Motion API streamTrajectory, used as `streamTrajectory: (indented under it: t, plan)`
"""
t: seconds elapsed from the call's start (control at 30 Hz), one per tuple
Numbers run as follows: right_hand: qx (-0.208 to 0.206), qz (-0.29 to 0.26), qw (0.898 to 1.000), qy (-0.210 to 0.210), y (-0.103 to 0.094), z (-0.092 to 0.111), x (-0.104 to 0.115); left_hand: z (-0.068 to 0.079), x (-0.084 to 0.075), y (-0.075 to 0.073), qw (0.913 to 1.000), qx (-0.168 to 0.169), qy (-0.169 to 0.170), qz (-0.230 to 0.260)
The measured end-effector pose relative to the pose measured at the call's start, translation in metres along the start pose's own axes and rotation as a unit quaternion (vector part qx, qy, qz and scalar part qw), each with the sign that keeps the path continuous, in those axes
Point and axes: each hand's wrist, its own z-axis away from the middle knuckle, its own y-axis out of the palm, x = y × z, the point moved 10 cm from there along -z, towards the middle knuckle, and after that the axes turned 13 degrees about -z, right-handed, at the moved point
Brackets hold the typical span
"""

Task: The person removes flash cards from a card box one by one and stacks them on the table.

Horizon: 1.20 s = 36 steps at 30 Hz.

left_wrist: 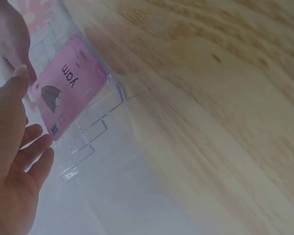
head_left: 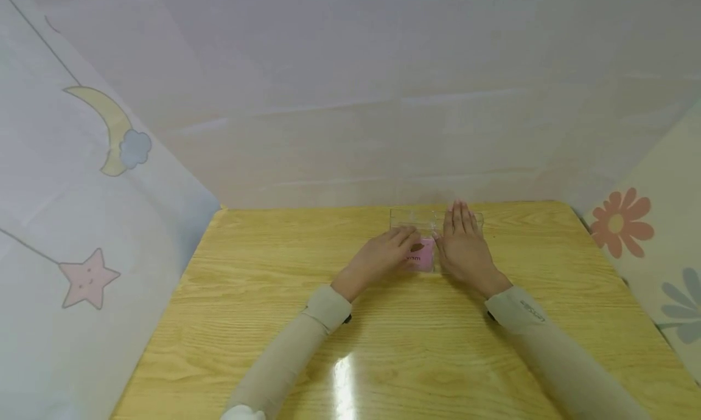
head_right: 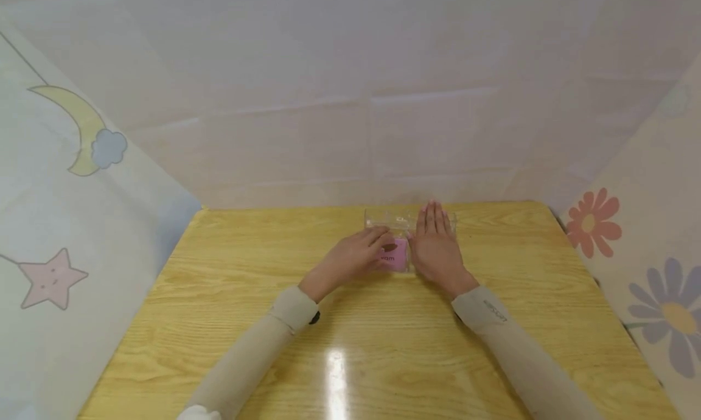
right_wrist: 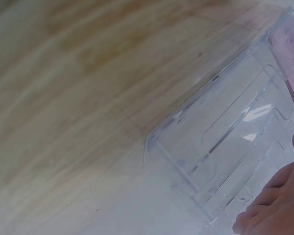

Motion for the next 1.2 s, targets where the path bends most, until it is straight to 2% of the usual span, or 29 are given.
streamTrajectory:
  t: [0.13,0.33,0.7,0.97,1.2]
  plan:
    - [0.006,0.001,1.000,-0.001,0.001,0.001,0.001,-0.003,-0.003,0.005,1.0000,0.002,0.004,0.005]
    - [0.001,-0.001,1.000,-0.003,0.002,0.003,0.001,-0.006,-0.009,0.013,0.9993,0.000,0.020,-0.031]
    - [-0.008,-0.001,1.000,-0.004,0.000,0.002,0.001,-0.007,-0.017,0.029,0.9963,0.044,0.056,-0.048]
    - [-0.005,-0.006,1.000,0.003,0.000,0.002,-0.001,-0.007,-0.016,0.029,0.9940,0.027,0.067,-0.082]
    - [-0.005,-0.005,1.000,-0.001,-0.001,0.002,0.001,-0.007,-0.018,0.030,0.9944,0.032,0.068,-0.074]
